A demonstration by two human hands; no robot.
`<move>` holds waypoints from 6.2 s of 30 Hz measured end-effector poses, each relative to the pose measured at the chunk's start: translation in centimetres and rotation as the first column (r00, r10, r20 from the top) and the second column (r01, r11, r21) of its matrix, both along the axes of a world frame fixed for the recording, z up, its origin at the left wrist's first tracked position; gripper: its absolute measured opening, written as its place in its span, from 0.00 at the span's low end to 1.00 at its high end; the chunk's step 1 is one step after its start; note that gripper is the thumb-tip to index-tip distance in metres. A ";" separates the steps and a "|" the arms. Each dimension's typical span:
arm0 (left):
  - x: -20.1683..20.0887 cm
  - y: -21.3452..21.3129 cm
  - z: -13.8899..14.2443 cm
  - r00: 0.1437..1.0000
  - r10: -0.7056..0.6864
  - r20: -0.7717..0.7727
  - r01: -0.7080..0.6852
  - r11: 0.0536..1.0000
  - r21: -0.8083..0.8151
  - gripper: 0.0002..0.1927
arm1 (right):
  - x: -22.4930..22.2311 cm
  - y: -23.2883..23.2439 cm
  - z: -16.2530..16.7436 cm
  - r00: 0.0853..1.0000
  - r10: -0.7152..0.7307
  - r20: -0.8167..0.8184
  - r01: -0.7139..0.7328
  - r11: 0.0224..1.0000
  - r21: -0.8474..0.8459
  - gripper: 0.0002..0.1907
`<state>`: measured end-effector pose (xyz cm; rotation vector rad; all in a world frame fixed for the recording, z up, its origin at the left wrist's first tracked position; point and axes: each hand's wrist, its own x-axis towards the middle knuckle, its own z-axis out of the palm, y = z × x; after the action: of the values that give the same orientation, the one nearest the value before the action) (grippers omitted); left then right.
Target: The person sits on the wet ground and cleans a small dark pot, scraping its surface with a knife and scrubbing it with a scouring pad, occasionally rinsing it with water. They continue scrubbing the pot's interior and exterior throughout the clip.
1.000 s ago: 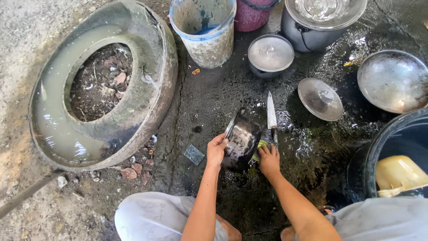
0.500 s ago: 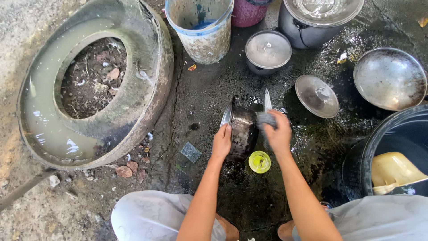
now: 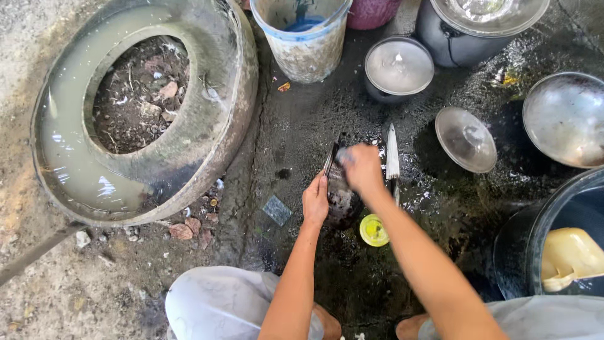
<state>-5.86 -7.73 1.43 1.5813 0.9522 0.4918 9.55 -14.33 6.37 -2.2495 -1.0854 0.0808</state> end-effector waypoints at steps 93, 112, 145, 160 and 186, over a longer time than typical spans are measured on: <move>2.4 2.9 -2.1 0.996 -0.083 0.030 0.080 0.992 0.098 0.34 | 5.6 3.5 2.4 0.951 -0.053 -0.305 0.014 0.991 -0.130 0.24; 1.2 2.5 -1.1 0.994 -0.084 -0.069 0.084 0.996 0.002 0.37 | 2.3 -2.8 1.9 0.994 0.066 -0.091 -0.048 0.981 0.186 0.24; 1.4 2.8 -3.2 0.992 -0.056 -0.109 0.064 0.995 0.074 0.37 | 0.7 3.8 3.6 0.985 0.066 0.162 -0.021 0.965 -0.261 0.08; 2.0 2.9 -2.4 0.998 -0.044 -0.054 0.048 0.997 0.066 0.35 | 2.6 5.2 1.7 0.988 0.024 0.152 0.000 0.988 -0.153 0.03; 1.8 3.2 -3.0 0.995 -0.041 -0.096 0.046 0.998 0.051 0.35 | 2.1 5.5 1.9 0.977 0.076 0.201 -0.065 0.996 -0.062 0.03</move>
<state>-4.07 -4.51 -1.59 1.6823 0.9816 0.4176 11.67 -8.82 8.30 -2.3068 -1.2850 -0.0927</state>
